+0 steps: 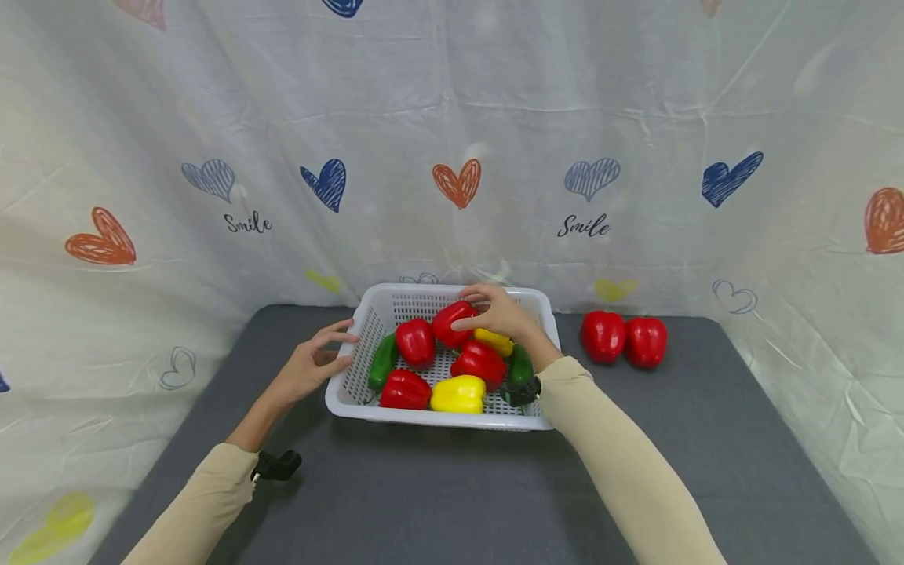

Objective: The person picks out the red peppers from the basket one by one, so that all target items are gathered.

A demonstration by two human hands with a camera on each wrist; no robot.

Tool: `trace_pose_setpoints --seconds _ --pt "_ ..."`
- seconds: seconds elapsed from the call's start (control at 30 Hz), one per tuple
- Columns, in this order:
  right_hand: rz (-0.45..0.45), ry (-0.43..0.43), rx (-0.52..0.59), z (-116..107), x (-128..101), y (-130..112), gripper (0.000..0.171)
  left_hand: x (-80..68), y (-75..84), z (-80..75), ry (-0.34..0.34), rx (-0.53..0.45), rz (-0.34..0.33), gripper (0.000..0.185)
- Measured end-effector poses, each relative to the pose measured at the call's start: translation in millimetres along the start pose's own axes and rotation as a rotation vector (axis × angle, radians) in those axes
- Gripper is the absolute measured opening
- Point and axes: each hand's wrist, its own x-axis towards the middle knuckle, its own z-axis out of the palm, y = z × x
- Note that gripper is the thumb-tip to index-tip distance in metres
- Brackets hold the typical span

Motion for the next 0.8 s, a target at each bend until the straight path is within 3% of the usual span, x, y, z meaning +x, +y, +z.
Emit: trace_pose_setpoints --seconds 0.47,0.8 --pt "0.017 0.018 -0.091 6.3 3.7 -2.5 0.057 0.9 -1.0 0.0 0.001 0.003 0.007 0.036" --pt "-0.063 0.016 -0.091 5.4 5.8 0.7 0.044 1.0 0.0 -0.8 0.009 0.040 0.014 0.036"
